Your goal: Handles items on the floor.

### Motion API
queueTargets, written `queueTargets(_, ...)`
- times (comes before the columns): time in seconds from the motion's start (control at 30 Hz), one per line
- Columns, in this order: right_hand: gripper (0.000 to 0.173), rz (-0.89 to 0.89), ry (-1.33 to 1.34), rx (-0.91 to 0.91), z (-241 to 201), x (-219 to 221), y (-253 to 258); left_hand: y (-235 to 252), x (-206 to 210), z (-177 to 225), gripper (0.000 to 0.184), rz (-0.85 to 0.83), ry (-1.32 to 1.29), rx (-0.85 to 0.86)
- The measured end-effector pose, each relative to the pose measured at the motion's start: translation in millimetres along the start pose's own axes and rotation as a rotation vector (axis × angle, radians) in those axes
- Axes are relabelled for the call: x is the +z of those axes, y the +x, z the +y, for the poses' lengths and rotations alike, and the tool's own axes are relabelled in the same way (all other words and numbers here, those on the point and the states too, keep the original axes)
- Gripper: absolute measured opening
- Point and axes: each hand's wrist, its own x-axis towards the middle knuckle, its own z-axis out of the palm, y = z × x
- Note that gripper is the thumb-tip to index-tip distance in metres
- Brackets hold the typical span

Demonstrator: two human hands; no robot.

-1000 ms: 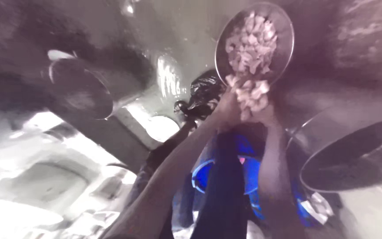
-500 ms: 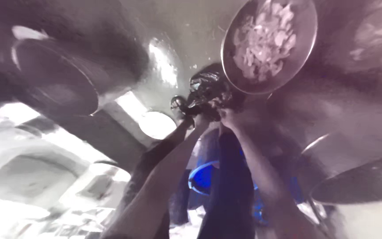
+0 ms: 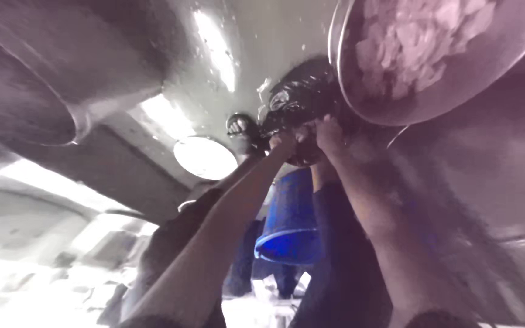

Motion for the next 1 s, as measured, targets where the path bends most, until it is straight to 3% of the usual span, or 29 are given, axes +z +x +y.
queueTargets(0.03, 0.043, -0.026, -0.024, -0.011, 0, -1, 1, -18, -14, 8, 0.052, -0.080, 0.040, -0.019)
queueTargets(0.13, 0.030, -0.064, -0.076, -0.072, 1, 1, 13, -38, -24, 14, 0.044, -0.060, 0.050, 0.010)
queueTargets(0.23, 0.037, -0.078, -0.084, -0.140, 13, 13, 25, -16, 0, 10, 0.046, 0.043, 0.068, 0.069)
queueTargets(0.33, 0.052, -0.226, -0.001, -0.186, 24, 10, 37, 1, 10, -2, 0.045, 0.102, -0.009, 0.189)
queueTargets(0.47, 0.034, -0.283, 0.075, -0.270, 37, 10, 48, 27, 19, -10, 0.047, 0.107, 0.024, 0.367)
queueTargets(0.57, 0.037, -0.317, 0.203, -0.225, 33, 9, 48, 30, 17, -14, 0.045, 0.050, -0.010, 0.368)
queueTargets(0.67, 0.048, -0.311, 0.536, -0.126, 39, 22, 48, 15, -4, -8, 0.054, -0.060, 0.031, 0.269)
queueTargets(0.77, 0.058, -0.302, 0.801, -0.044, 34, 28, 41, 20, -12, -10, 0.050, -0.079, 0.016, 0.278)
queueTargets(0.93, 0.048, -0.307, 0.838, -0.014, 22, 24, 35, 27, -8, -20, 0.051, -0.057, -0.044, 0.314)
queueTargets(1.0, 0.042, -0.294, 0.852, -0.039, 20, 24, 28, 20, -7, -21, 0.043, -0.037, -0.113, 0.364)
